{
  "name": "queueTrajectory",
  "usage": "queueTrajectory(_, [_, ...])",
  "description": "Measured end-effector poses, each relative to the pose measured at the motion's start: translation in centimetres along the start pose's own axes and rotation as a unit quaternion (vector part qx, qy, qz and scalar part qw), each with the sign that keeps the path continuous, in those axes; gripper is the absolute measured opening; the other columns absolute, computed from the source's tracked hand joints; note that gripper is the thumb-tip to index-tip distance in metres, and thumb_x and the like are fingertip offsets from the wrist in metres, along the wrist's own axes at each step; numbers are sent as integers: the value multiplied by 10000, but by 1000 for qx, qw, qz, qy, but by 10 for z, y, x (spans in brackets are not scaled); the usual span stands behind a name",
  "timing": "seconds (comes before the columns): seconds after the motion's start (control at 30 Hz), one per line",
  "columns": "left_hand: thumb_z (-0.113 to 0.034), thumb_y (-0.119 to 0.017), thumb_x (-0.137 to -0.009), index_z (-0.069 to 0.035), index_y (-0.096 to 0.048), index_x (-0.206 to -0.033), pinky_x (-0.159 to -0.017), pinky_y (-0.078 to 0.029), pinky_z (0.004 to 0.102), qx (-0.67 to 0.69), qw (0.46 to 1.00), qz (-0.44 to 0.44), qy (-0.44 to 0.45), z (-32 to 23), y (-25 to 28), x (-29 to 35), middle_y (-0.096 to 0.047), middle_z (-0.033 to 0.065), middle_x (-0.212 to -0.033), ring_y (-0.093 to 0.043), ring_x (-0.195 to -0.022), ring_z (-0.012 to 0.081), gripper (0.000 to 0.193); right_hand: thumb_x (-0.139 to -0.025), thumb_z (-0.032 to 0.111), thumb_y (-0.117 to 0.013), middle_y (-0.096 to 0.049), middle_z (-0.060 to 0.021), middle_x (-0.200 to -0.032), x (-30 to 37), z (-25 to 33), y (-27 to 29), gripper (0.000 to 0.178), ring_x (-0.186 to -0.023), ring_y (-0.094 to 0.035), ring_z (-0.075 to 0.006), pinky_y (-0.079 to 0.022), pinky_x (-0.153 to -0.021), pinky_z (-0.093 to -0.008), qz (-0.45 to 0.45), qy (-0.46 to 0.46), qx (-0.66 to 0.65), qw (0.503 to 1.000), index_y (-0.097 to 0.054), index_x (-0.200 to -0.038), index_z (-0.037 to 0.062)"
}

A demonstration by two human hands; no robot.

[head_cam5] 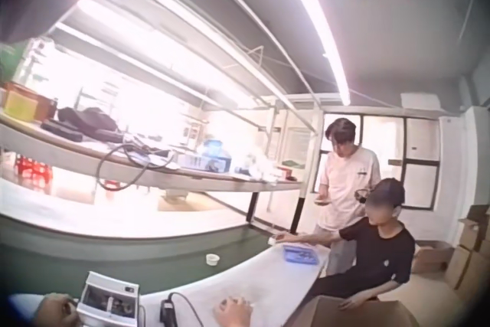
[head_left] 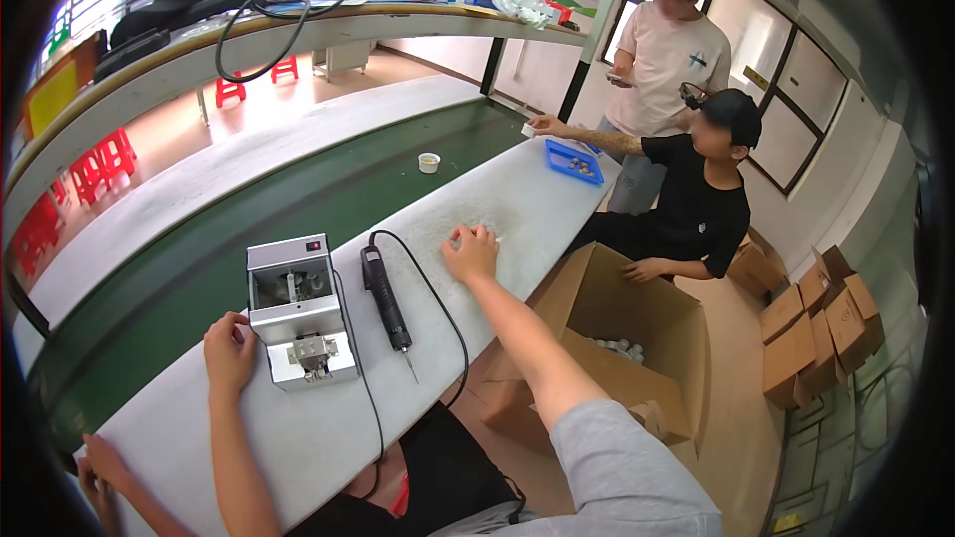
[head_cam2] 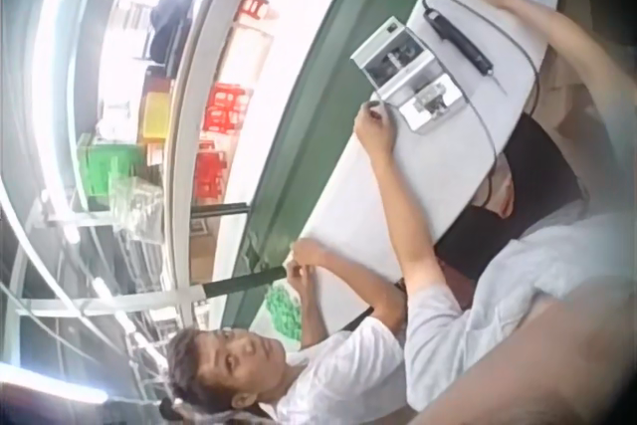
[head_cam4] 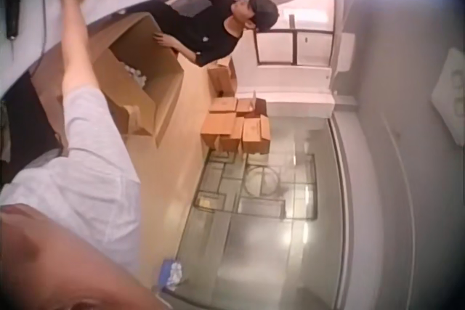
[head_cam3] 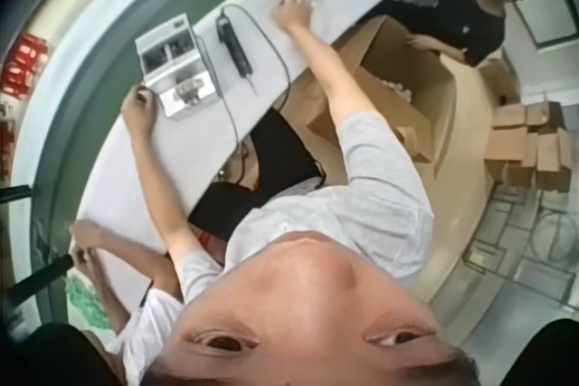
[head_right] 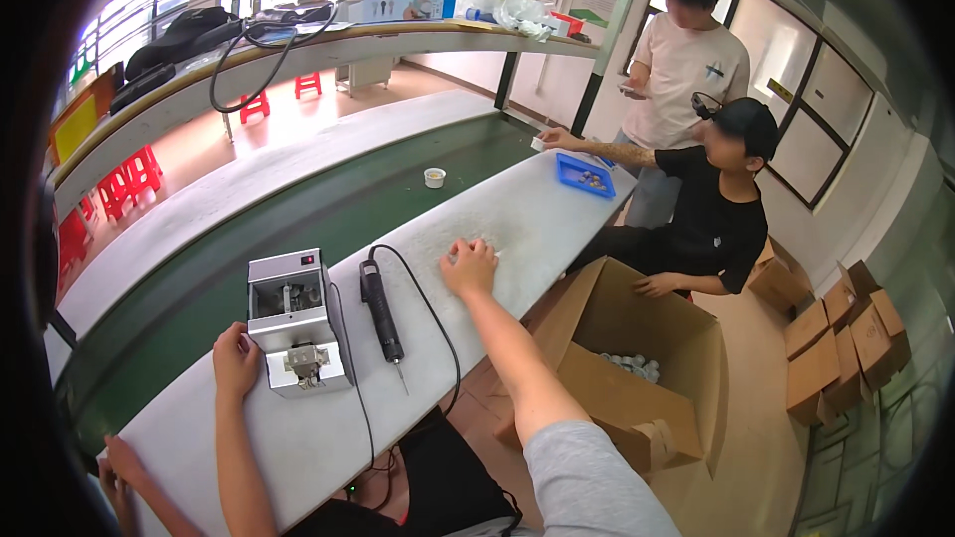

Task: Assembling small electronic components using a motorized screwdriver at a factory workstation.

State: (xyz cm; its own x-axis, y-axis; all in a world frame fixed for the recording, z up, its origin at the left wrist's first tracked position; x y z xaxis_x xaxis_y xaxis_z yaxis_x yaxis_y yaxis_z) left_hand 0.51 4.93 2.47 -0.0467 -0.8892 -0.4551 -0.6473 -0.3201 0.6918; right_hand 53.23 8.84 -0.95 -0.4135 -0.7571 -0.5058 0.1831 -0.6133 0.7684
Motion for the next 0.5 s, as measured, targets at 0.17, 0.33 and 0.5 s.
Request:
queueTrajectory(0.17, [-141,-727,-819,-70,-672,-910,-693,-446,430,2,1000,-15,-16,-1,0,2,-579,81,-692,-579,-720,288,127,-837,381,-696,-591,-112,-1159,2,-3,0,256,-1161,-515,-337,-386,-1027,-499,7,0,-1,1000,-675,-998,183])
queueTrajectory(0.33, [-157,-741,-837,-69,-670,-911,-693,-446,428,2,1000,-5,-27,-8,2,0,-572,75,-685,-576,-719,283,134,-844,384,-691,-584,-105,-1168,-1,-5,4,250,-1170,-508,-330,-379,-1039,-493,11,-10,5,1000,-668,-996,187])
queueTrajectory(0.5, [-99,-681,-778,-42,-676,-929,-695,-463,427,5,1000,-4,-23,-5,2,2,-606,103,-716,-596,-743,306,161,-846,383,-699,-579,-105,-1175,-1,-2,2,252,-1178,-507,-329,-377,-1050,-494,17,-13,3,1000,-661,-1002,189])
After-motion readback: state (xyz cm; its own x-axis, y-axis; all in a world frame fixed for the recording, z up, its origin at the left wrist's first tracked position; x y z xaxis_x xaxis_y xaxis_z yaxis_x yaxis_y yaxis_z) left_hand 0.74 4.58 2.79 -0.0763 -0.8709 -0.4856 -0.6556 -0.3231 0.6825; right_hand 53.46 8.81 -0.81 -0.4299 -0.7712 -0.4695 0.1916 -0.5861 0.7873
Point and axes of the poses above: each hand's wrist, its own x-axis away from the middle knuckle, its own y-axis out of the back of the hand, z = x × y, the point moved 7 cm from there along -x, towards the middle knuckle
